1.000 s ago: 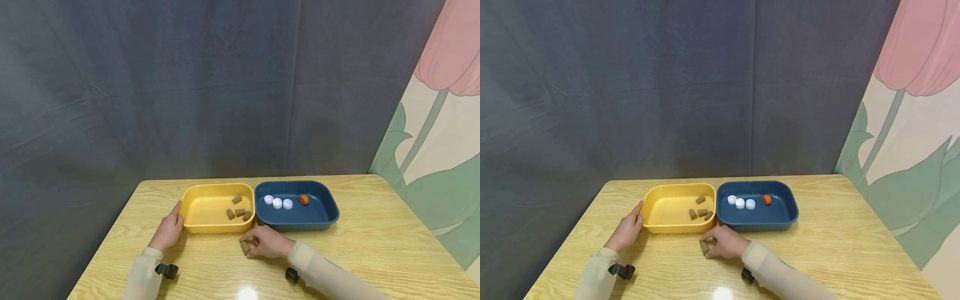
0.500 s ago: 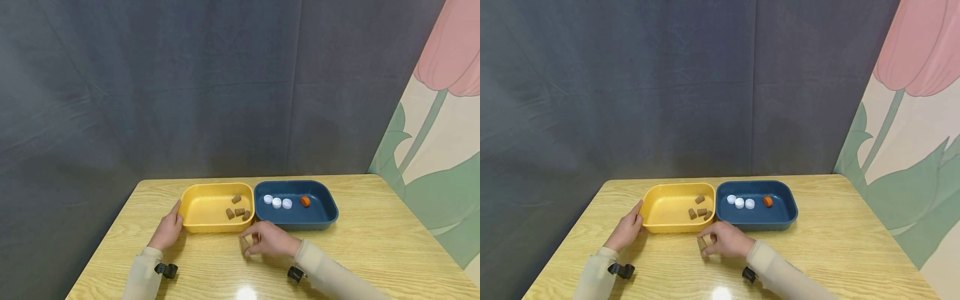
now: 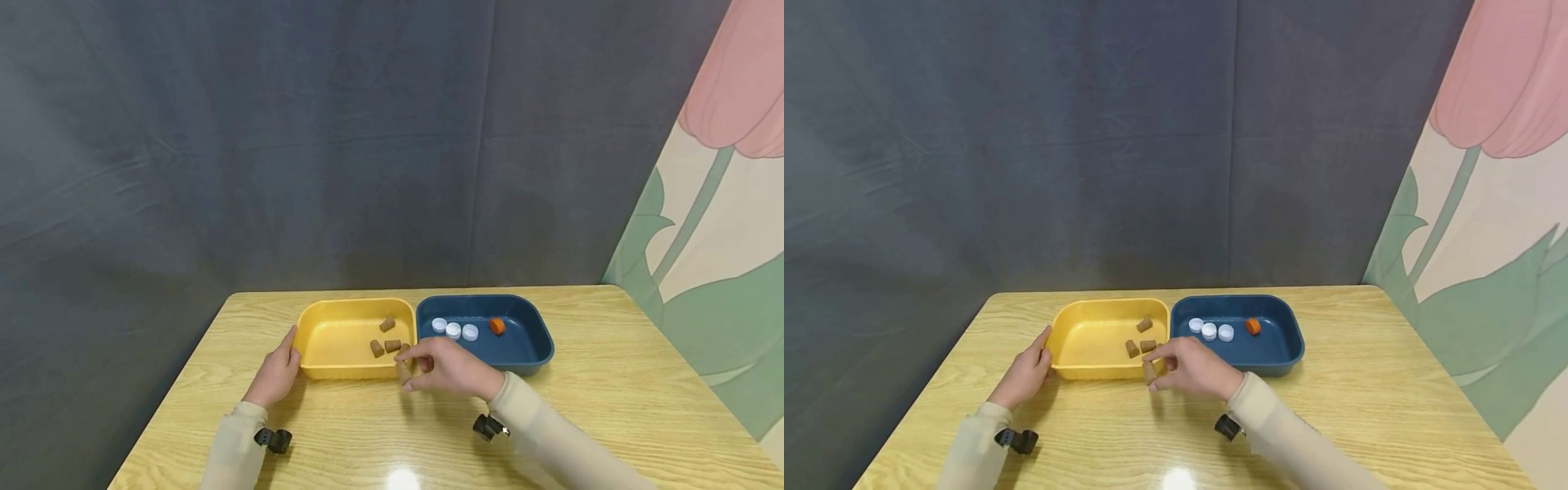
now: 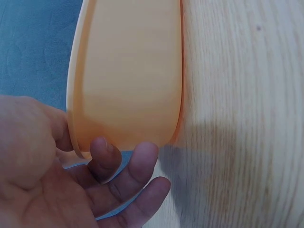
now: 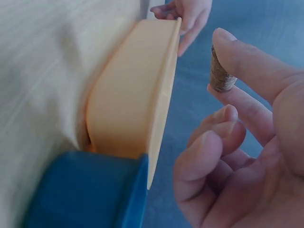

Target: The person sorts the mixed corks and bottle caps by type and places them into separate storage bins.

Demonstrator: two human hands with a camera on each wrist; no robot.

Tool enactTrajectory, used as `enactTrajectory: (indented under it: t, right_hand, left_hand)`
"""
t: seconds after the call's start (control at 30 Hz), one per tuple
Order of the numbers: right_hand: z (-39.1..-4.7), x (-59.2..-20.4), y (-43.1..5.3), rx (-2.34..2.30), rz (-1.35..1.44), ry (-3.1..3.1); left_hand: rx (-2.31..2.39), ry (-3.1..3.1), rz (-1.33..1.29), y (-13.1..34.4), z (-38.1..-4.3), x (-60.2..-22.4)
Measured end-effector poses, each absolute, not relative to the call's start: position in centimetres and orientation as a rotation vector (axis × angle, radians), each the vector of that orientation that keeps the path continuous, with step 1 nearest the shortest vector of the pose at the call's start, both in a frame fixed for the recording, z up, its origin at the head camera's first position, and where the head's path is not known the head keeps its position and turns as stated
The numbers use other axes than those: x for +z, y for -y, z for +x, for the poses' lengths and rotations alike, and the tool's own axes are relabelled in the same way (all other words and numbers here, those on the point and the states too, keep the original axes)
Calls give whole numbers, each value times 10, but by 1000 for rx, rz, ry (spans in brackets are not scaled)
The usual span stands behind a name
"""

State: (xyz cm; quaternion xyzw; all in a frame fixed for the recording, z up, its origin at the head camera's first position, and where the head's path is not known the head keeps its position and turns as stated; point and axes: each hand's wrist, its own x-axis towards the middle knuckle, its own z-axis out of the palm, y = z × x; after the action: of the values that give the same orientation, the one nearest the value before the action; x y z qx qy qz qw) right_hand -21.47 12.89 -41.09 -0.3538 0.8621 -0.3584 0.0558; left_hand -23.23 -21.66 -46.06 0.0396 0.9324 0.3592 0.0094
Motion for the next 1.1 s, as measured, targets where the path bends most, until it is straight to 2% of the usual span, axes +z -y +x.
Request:
enactTrajectory:
  t: [0.23,0.87,1.1]
  right_hand:
    - [-225,-399,-131,-1098,-982,-2643]
    - [-264,-384,-118,-1030,-969,-2698]
    - [-283,-381,-108,-996,-860,-2692]
  left_hand:
    - [1120,-2920,135,216,-233,-460]
    - [1105,-2935,142,215,-232,-460]
    - [1111,-2930,142,217,-233,-461]
